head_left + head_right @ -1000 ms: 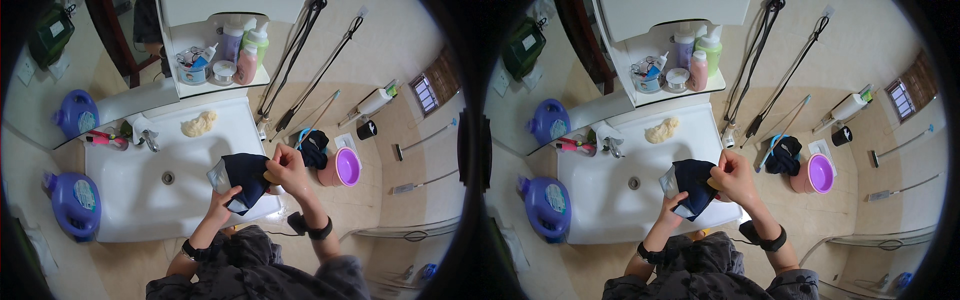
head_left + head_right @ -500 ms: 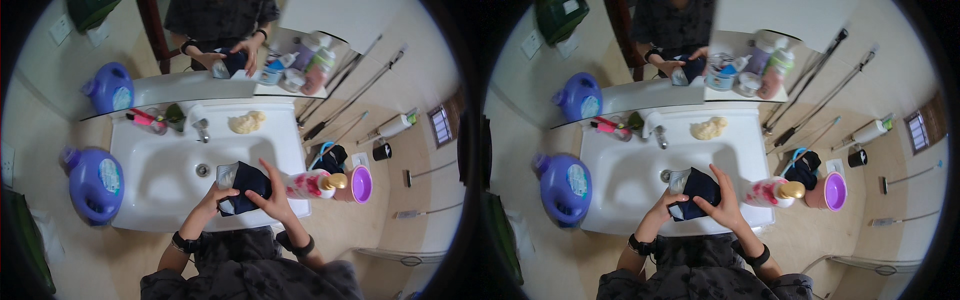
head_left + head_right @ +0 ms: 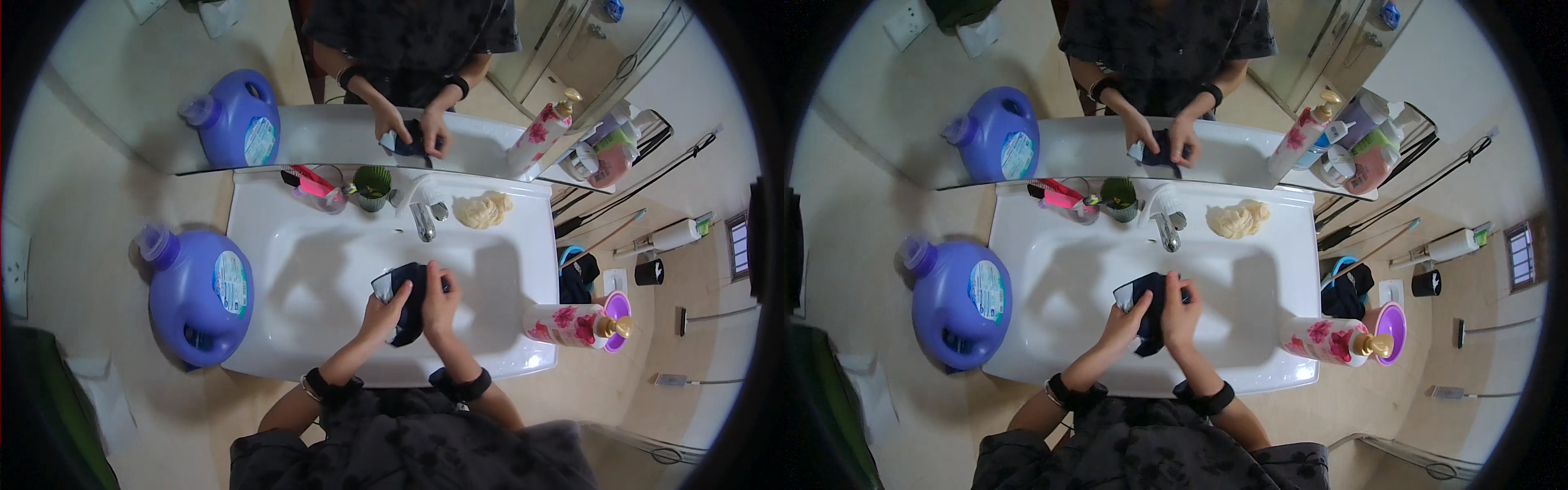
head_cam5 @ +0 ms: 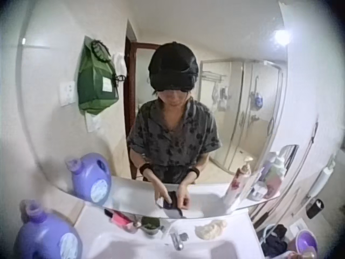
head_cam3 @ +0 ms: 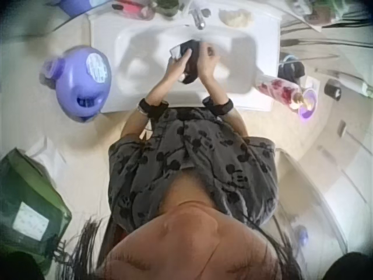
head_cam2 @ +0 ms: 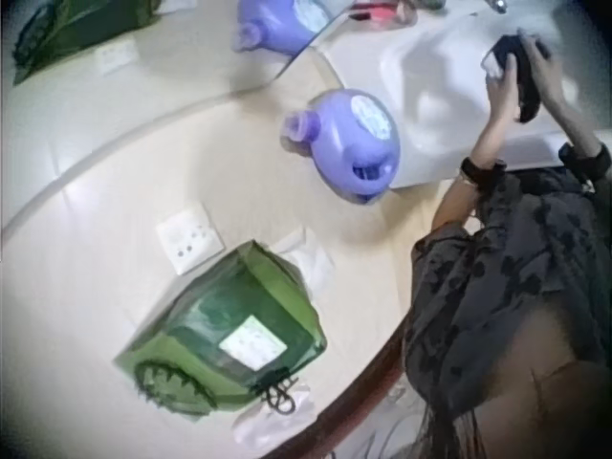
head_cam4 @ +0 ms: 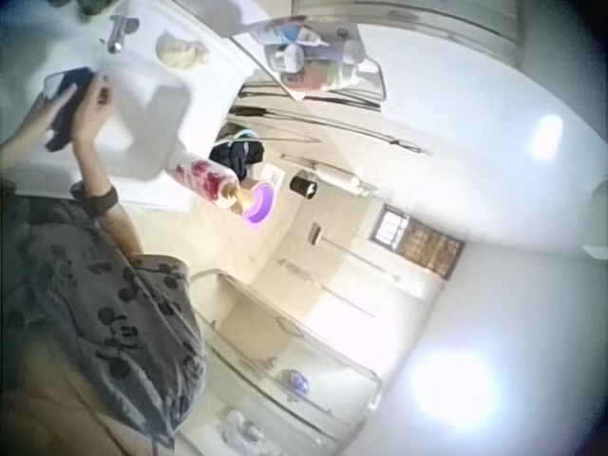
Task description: The person is washing a blue beanie and a white cloth by hand in a bathroom sink using soap and water.
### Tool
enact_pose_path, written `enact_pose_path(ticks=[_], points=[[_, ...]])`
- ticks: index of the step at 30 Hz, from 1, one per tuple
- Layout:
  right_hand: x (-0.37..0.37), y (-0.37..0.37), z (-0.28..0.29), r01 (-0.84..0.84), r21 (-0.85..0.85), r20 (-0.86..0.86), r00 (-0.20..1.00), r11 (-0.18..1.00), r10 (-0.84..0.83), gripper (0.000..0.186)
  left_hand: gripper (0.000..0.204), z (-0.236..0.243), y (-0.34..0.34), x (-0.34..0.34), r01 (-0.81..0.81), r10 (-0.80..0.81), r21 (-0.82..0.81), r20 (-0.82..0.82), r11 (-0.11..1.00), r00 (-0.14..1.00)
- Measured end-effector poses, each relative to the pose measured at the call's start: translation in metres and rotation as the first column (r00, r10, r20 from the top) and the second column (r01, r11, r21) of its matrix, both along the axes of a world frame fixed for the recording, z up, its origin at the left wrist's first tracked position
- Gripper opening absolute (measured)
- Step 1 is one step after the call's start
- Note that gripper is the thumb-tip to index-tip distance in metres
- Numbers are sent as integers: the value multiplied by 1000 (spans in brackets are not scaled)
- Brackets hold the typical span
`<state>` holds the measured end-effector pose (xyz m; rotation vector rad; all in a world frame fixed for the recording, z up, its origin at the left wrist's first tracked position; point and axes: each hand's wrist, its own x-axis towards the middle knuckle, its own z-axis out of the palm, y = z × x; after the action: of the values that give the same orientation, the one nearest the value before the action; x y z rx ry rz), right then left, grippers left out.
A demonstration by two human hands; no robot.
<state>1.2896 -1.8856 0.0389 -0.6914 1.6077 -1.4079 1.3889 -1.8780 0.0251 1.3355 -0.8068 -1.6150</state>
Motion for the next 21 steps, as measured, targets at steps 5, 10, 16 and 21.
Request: enact_pose_path(ticks=[5, 10, 16, 21], points=[[38, 15, -3, -155, 60, -228, 960, 986, 164, 38, 52, -41, -16, 1, -28, 34, 336, -11, 941, 999], [8, -16, -65, -156, 250, -134, 972, 956, 194, 41, 47, -65, -14, -10, 59, -148, 370, 218, 927, 965], [1, -8, -92, -280, 111, -36, 958, 953, 286, 34, 56, -87, -39, 19, 37, -70, 453, 56, 891, 996], [-7, -20, -96, -99, -114, -59, 994, 988, 93, 26, 49, -67, -39, 12, 30, -83, 315, 157, 949, 984]])
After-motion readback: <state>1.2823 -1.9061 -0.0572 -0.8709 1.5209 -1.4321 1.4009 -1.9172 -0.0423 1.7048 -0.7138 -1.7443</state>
